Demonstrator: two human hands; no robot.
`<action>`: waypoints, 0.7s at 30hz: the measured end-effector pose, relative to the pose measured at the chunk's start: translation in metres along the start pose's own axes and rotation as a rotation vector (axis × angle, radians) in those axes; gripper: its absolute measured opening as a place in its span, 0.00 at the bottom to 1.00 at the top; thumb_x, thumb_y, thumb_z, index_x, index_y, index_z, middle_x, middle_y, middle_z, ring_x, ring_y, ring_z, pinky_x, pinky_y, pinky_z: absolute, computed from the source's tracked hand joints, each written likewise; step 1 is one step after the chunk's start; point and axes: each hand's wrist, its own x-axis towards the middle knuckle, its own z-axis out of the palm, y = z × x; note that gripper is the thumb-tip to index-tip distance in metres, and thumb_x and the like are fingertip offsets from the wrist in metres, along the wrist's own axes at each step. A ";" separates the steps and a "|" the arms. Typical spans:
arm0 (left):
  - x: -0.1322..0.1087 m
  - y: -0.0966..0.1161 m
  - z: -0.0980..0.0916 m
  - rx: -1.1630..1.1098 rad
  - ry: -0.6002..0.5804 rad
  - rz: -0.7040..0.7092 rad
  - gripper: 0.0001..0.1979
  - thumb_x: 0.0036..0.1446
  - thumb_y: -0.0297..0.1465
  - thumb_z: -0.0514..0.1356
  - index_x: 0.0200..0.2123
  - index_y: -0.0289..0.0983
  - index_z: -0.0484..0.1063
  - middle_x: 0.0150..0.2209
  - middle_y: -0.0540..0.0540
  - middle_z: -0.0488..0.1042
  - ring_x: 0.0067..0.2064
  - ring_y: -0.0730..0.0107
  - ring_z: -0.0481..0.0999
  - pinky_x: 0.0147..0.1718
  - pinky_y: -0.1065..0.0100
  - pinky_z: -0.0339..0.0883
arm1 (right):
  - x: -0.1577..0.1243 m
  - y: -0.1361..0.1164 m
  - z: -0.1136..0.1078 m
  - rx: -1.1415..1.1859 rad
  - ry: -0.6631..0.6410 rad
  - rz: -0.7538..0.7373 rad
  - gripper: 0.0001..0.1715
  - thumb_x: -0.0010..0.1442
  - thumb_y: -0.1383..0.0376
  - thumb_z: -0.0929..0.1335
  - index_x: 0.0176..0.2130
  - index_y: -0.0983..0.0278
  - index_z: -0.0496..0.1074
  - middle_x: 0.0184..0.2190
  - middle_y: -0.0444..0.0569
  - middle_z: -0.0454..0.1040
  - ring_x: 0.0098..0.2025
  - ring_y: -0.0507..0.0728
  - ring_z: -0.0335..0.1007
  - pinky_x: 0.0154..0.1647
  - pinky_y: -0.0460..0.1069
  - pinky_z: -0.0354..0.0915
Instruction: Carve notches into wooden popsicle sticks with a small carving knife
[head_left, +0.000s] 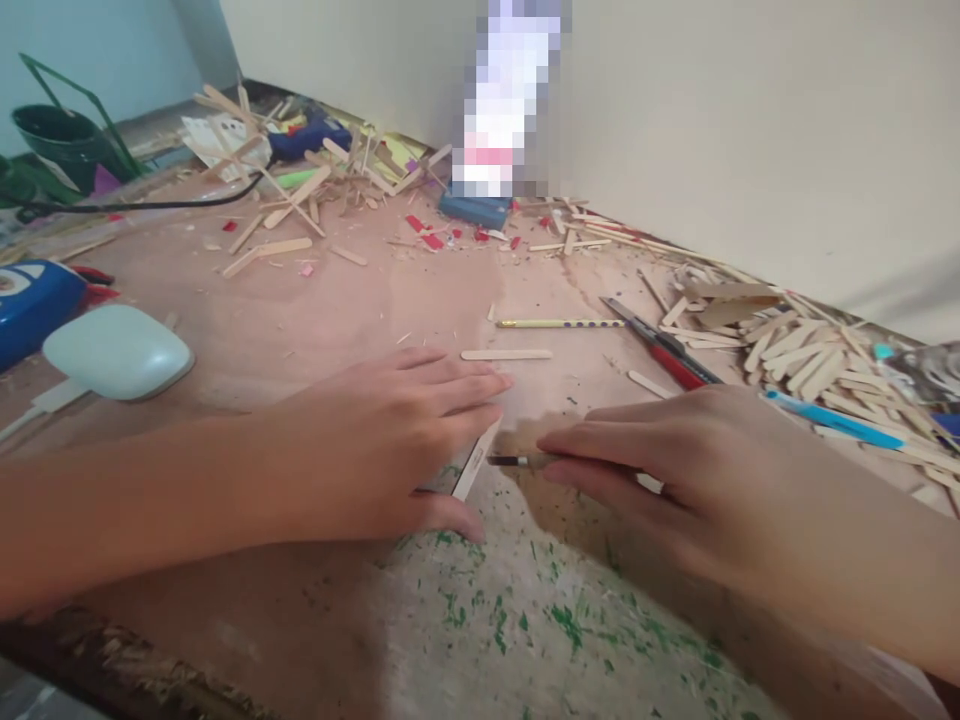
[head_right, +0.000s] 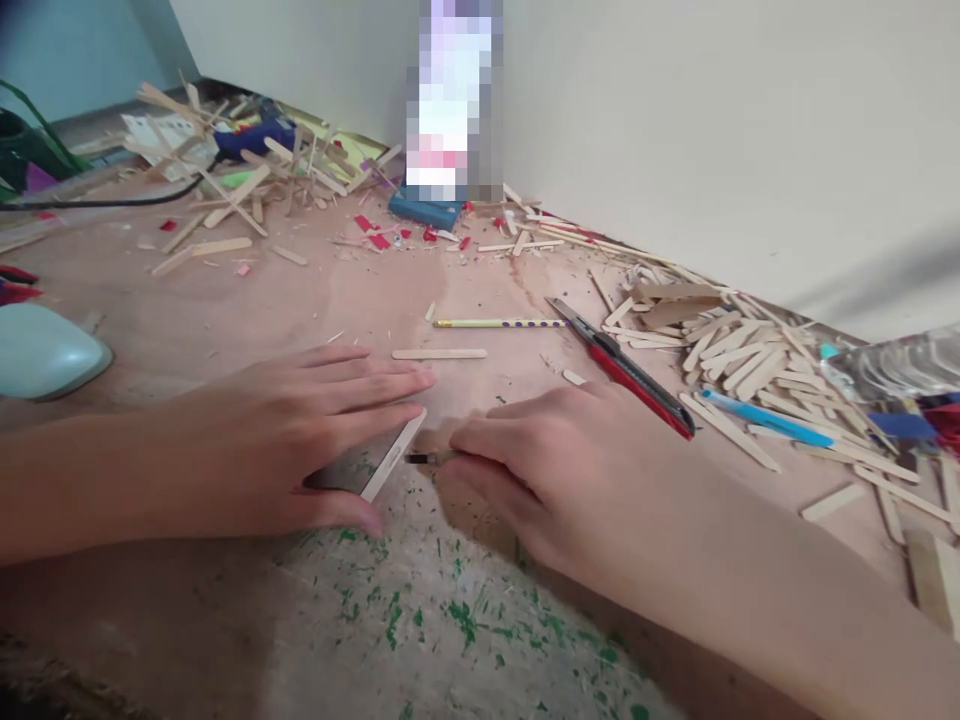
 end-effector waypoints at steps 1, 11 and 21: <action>0.000 -0.001 -0.002 0.000 -0.003 -0.011 0.38 0.66 0.56 0.66 0.66 0.32 0.73 0.73 0.34 0.68 0.71 0.43 0.71 0.71 0.47 0.64 | -0.001 0.004 0.000 0.024 -0.021 -0.001 0.15 0.78 0.63 0.65 0.44 0.58 0.81 0.34 0.42 0.83 0.31 0.53 0.77 0.31 0.51 0.60; 0.025 -0.012 -0.047 -0.227 0.100 -0.132 0.16 0.75 0.39 0.58 0.55 0.41 0.83 0.64 0.45 0.80 0.64 0.55 0.79 0.67 0.52 0.68 | -0.017 0.005 -0.008 -0.127 0.002 -0.069 0.14 0.74 0.65 0.69 0.54 0.52 0.82 0.56 0.48 0.81 0.58 0.61 0.78 0.59 0.57 0.69; 0.133 -0.055 -0.093 -0.287 0.590 -0.311 0.15 0.74 0.40 0.63 0.51 0.34 0.79 0.49 0.43 0.82 0.49 0.60 0.83 0.52 0.54 0.80 | 0.037 -0.116 -0.018 -0.496 0.633 -0.177 0.21 0.79 0.56 0.62 0.43 0.62 0.79 0.43 0.49 0.82 0.50 0.62 0.74 0.53 0.59 0.68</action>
